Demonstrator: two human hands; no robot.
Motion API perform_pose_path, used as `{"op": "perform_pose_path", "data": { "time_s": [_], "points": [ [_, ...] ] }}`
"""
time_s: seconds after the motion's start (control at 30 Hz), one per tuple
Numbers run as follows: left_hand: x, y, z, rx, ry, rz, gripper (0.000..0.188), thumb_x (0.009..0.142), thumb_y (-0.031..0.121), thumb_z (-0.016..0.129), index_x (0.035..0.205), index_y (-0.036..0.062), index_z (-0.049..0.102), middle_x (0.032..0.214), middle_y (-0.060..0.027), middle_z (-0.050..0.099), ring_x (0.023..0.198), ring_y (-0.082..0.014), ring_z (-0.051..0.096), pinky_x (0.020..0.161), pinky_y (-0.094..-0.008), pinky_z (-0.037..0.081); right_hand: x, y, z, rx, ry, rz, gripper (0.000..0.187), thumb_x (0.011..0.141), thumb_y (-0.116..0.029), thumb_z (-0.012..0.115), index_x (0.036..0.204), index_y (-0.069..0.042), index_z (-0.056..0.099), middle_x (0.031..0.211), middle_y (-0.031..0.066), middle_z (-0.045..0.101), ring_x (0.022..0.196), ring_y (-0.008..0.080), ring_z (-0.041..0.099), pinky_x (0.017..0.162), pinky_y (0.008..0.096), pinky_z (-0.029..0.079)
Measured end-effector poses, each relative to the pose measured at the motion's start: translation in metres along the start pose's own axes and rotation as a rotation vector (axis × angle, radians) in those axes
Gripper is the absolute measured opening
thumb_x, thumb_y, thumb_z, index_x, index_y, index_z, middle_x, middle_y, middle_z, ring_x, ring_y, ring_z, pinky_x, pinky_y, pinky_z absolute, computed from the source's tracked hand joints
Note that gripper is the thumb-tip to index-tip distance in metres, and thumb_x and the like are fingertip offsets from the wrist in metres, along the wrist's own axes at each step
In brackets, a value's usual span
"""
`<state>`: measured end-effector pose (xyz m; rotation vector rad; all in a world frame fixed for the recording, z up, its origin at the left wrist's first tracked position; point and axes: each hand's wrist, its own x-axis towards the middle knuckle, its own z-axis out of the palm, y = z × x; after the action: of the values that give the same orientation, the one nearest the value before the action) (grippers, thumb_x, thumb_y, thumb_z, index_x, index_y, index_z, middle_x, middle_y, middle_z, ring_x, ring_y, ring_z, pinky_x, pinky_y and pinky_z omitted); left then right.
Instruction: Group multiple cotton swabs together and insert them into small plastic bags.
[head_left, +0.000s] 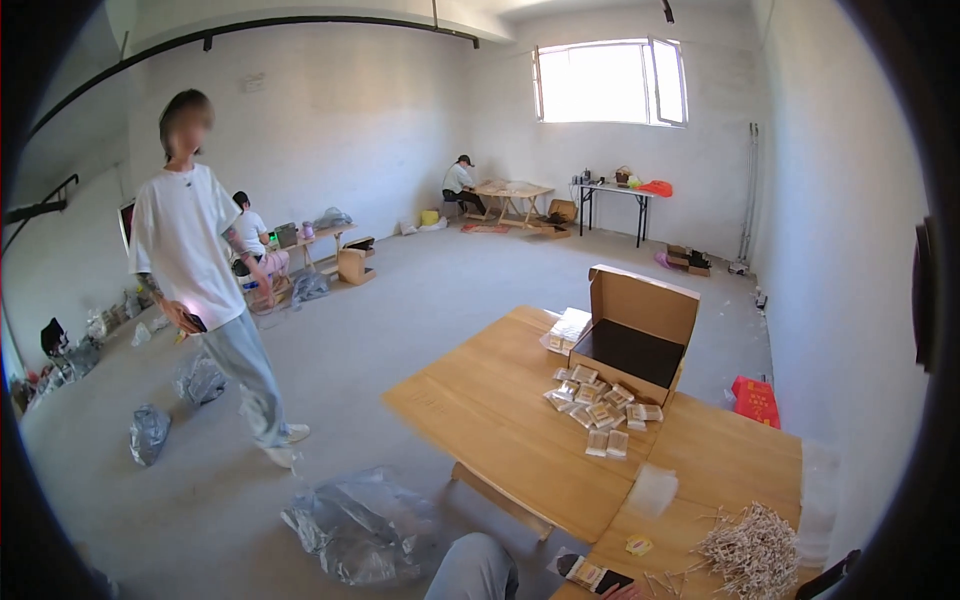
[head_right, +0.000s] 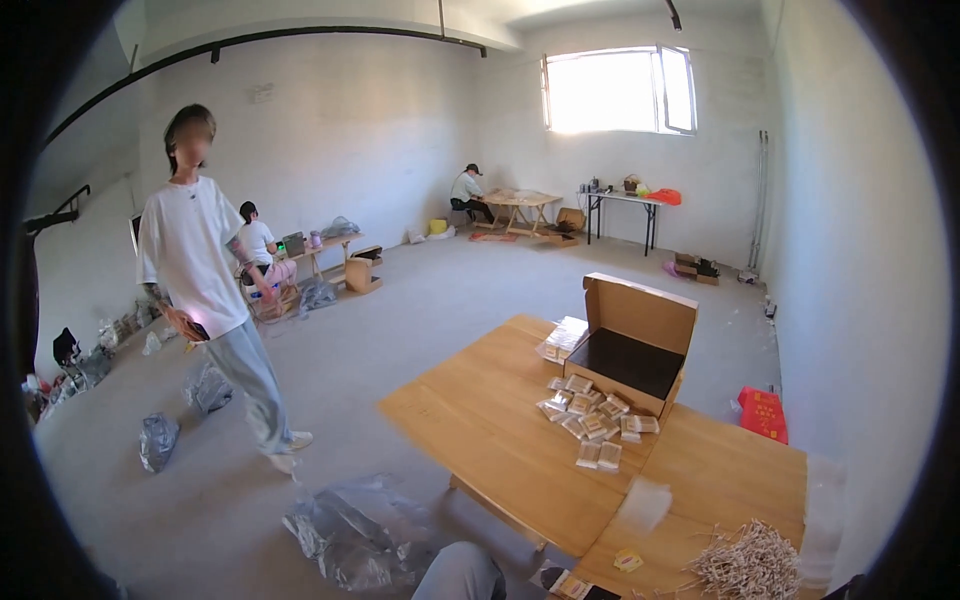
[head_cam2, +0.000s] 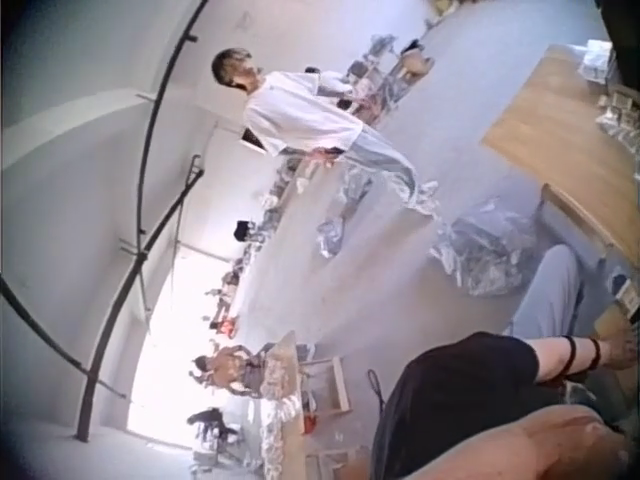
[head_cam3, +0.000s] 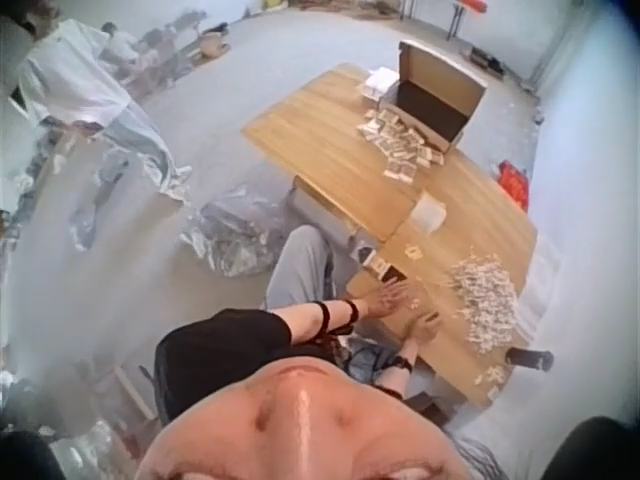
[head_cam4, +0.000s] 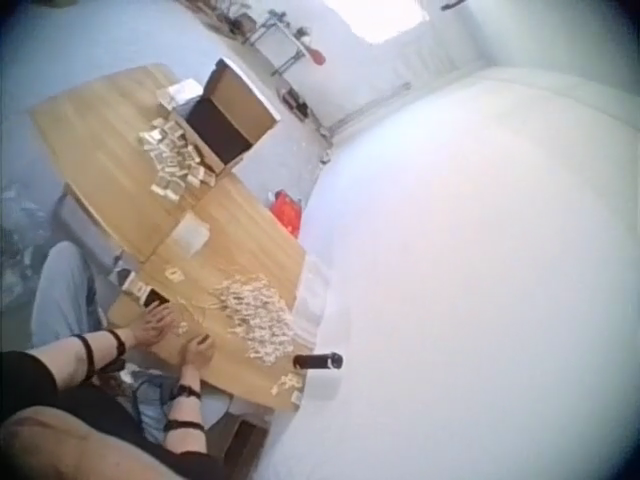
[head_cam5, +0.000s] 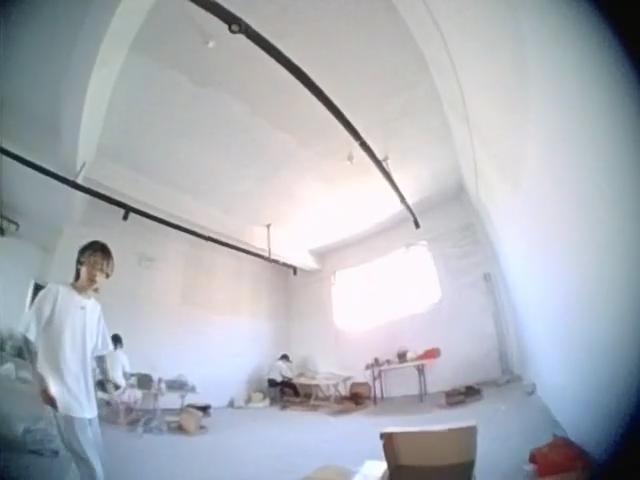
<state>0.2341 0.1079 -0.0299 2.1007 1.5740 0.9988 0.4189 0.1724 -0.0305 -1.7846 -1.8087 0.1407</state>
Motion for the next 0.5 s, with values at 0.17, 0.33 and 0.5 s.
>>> {"op": "perform_pose_path", "data": {
  "time_s": [0.17, 0.33, 0.5],
  "points": [
    [-0.006, -0.017, 0.021, -0.014, 0.125, 0.047, 0.055, 0.096, 0.023, 0.042, 0.149, 0.0158, 0.028, 0.154, -0.0148, 0.025, 0.144, -0.0359, 0.018, 0.116, -0.0541, 0.013, 0.005, -0.025, -0.025, -0.089, -0.141, 0.007, 0.039, 0.097, -0.029, 0.046, 0.109, 0.005, 0.059, 0.107, 0.0292, 0.061, 0.097, 0.0461, 0.057, 0.083, 0.0515, 0.047],
    [-0.01, -0.007, 0.015, 0.147, 0.143, 0.021, 0.055, 0.089, 0.023, 0.053, 0.14, 0.0068, 0.04, 0.147, -0.0161, 0.036, 0.142, -0.0368, 0.023, 0.116, -0.0532, 0.016, -0.005, -0.02, -0.025, -0.106, -0.085, 0.018, 0.038, 0.096, -0.028, 0.046, 0.109, 0.005, 0.059, 0.106, 0.0285, 0.061, 0.099, 0.0452, 0.055, 0.086, 0.0509, 0.045],
    [-0.009, -0.006, 0.019, 0.156, 0.19, 0.036, 0.052, 0.089, 0.022, 0.053, 0.137, 0.0055, 0.045, 0.144, -0.017, 0.04, 0.14, -0.0375, 0.028, 0.115, -0.0534, 0.02, -0.006, -0.011, -0.017, -0.14, -0.06, -0.049, 0.036, 0.096, -0.027, 0.046, 0.113, 0.002, 0.059, 0.11, 0.0253, 0.061, 0.103, 0.0428, 0.054, 0.09, 0.0494, 0.044]
  ]
}}
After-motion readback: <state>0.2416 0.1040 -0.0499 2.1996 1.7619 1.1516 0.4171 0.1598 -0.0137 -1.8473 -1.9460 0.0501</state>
